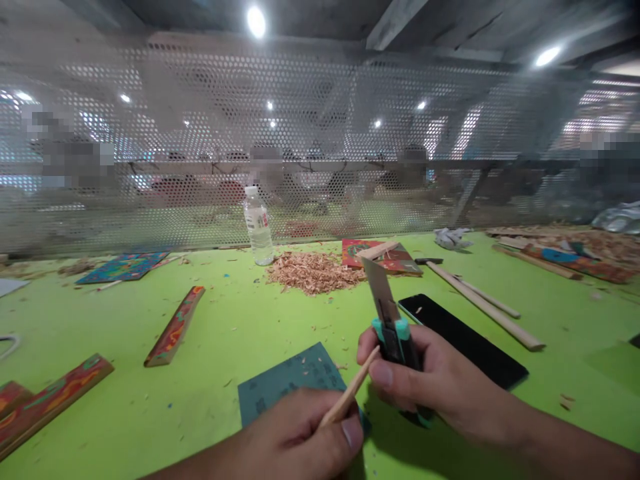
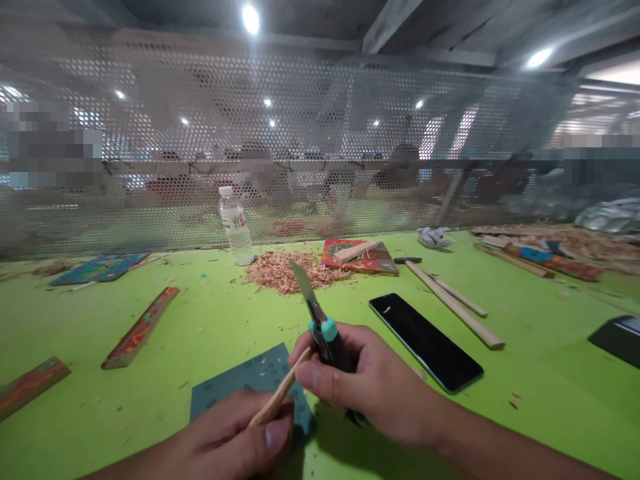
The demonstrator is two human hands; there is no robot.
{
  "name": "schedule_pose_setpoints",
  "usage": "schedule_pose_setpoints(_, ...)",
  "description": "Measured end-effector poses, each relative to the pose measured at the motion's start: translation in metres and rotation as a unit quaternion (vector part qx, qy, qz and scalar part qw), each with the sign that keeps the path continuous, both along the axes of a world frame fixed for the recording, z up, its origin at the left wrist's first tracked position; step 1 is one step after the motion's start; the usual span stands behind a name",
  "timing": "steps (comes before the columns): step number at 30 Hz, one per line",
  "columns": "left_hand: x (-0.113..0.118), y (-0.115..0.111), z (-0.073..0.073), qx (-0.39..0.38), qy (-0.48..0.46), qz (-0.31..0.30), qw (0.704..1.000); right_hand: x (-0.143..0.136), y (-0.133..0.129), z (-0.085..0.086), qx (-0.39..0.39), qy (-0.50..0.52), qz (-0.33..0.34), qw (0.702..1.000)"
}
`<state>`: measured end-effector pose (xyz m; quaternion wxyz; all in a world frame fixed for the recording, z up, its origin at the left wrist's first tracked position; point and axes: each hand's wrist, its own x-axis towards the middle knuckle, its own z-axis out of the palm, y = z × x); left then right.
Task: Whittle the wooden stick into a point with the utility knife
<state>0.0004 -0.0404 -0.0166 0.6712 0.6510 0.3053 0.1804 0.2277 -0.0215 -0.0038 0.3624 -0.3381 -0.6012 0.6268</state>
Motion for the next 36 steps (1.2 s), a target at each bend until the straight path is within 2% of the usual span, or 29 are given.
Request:
schedule_pose_setpoints(4,0.002,-0.001,0.002,-0.02,-0.029,0.011,0.999,-0.002,-0.001,-0.002,0.007,0.006,0.004,1.0)
schedule_pose_setpoints(7,0.007,-0.002,0.006,-0.026,-0.04,0.0,0.999,-0.003,-0.003,0.0,0.017,0.011,-0.008,1.0)
schedule_pose_setpoints(11,0.01,-0.004,0.009,-0.045,-0.043,0.015,0.998,-0.005,-0.005,0.004,0.028,0.013,-0.012,0.999)
schedule_pose_setpoints(14,0.011,-0.006,0.007,-0.052,-0.054,0.028,0.997,-0.005,-0.005,0.004,0.021,0.019,-0.003,1.0)
schedule_pose_setpoints(20,0.012,-0.005,-0.006,-0.076,-0.06,0.012,0.995,-0.006,-0.005,0.002,-0.001,0.03,0.026,0.999)
schedule_pose_setpoints(24,0.014,-0.004,-0.01,-0.085,-0.09,0.011,0.992,-0.006,-0.004,0.0,0.008,0.021,0.015,1.0)
schedule_pose_setpoints(27,0.015,-0.005,-0.008,-0.103,-0.096,0.036,0.989,0.0,-0.002,-0.003,0.0,0.009,-0.051,0.999)
schedule_pose_setpoints(29,0.016,-0.006,-0.008,-0.112,-0.101,0.063,0.986,0.007,0.0,-0.003,0.043,-0.025,-0.116,0.992)
schedule_pose_setpoints(30,0.016,-0.007,-0.009,-0.115,-0.104,0.074,0.985,0.012,0.001,-0.002,0.094,-0.057,-0.139,0.984)
schedule_pose_setpoints(33,0.016,-0.006,-0.013,-0.107,-0.099,0.089,0.985,0.022,0.003,0.003,0.279,-0.18,-0.133,0.934)
schedule_pose_setpoints(36,0.015,-0.003,-0.017,-0.09,-0.102,0.091,0.986,0.025,0.004,0.008,0.411,-0.257,-0.094,0.87)
